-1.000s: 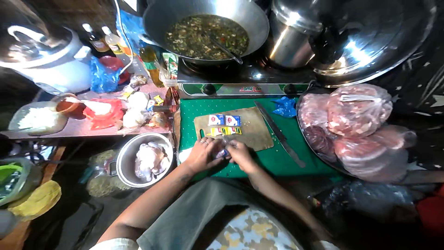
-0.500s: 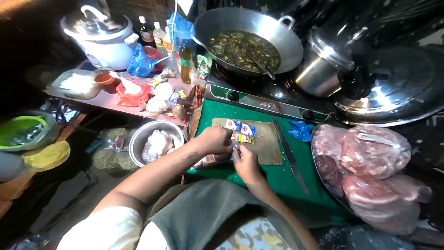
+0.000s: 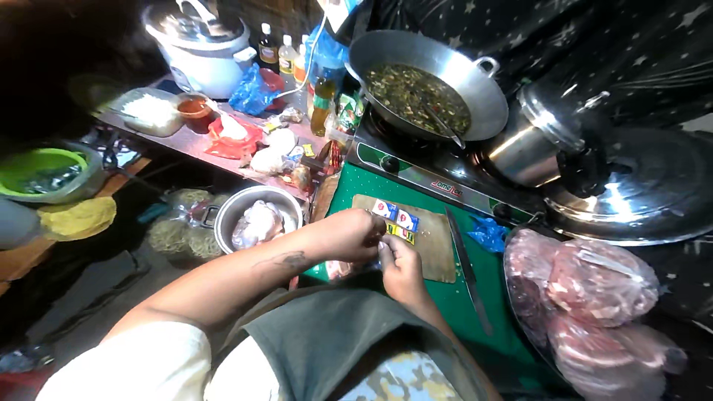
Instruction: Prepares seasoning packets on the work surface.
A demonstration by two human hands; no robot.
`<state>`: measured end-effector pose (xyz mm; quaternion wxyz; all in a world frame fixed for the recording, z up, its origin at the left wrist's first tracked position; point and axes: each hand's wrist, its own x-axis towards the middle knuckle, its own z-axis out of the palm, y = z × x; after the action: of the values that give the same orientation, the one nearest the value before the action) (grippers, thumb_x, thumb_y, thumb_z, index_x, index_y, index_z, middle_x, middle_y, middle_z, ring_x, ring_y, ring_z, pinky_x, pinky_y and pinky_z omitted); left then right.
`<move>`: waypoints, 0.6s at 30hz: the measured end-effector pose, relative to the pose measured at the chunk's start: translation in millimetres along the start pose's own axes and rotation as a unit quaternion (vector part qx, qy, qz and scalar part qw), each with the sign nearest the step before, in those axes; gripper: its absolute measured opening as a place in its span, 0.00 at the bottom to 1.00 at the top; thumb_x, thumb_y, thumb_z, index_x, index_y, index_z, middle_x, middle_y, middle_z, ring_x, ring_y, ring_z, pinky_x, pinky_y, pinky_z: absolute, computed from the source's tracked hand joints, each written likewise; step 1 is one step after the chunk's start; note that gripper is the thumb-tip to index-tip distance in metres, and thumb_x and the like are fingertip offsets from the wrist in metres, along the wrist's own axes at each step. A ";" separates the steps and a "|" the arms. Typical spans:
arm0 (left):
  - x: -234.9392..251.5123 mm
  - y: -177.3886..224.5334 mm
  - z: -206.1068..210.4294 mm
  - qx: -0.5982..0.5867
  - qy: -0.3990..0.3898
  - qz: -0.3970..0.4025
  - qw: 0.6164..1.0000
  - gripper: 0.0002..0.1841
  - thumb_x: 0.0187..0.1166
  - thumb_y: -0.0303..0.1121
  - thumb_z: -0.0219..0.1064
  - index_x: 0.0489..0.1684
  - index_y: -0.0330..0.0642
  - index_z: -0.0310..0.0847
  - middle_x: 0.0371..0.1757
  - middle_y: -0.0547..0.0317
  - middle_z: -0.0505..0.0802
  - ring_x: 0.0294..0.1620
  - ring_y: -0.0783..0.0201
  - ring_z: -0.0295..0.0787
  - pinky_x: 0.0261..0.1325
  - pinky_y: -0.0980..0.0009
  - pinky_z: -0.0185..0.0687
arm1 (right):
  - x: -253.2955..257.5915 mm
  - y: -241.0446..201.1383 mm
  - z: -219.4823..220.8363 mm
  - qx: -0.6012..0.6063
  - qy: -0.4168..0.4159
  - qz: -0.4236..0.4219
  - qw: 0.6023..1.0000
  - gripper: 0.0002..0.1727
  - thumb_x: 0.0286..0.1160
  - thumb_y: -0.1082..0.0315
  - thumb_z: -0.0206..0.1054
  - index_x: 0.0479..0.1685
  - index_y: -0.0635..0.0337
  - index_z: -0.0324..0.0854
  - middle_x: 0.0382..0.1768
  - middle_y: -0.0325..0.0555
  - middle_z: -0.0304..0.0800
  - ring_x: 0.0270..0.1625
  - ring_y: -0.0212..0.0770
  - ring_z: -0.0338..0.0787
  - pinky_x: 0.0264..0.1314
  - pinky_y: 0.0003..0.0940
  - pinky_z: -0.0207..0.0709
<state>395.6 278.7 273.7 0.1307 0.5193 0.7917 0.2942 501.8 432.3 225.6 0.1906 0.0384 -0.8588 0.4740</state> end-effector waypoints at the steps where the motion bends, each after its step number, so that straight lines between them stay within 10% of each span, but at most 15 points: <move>1: -3.8 4.1 0.9 0.013 0.014 -0.005 1.000 0.11 0.77 0.35 0.71 0.46 0.37 0.88 0.35 0.52 0.92 0.39 0.56 0.91 0.46 0.51 0.87 | 1.4 -0.8 1.6 -0.012 0.009 -0.015 1.000 0.12 0.78 0.75 0.57 0.41 0.70 0.88 0.35 0.48 0.92 0.41 0.29 0.91 0.50 0.24 0.84; 11: -15.4 5.4 21.8 0.088 0.114 -0.021 0.989 0.07 0.77 0.31 0.67 0.39 0.37 0.87 0.35 0.46 0.91 0.41 0.44 0.92 0.40 0.45 0.86 | 1.5 -6.5 16.6 -0.174 0.059 -0.070 0.980 0.06 0.59 0.75 0.65 0.30 0.68 0.86 0.28 0.51 0.89 0.30 0.41 0.90 0.35 0.34 0.86; 18: -28.3 -0.4 9.3 0.060 0.066 -0.075 0.993 0.12 0.75 0.25 0.69 0.55 0.37 0.87 0.53 0.42 0.91 0.58 0.42 0.89 0.57 0.44 0.87 | -10.4 -4.0 7.5 -0.197 0.078 -0.023 0.977 0.07 0.57 0.75 0.67 0.33 0.68 0.86 0.25 0.49 0.88 0.23 0.37 0.86 0.26 0.30 0.81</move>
<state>412.1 256.3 263.2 0.0684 0.4444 0.8515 0.2697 510.3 422.6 221.4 0.2720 -0.0170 -0.9167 0.2922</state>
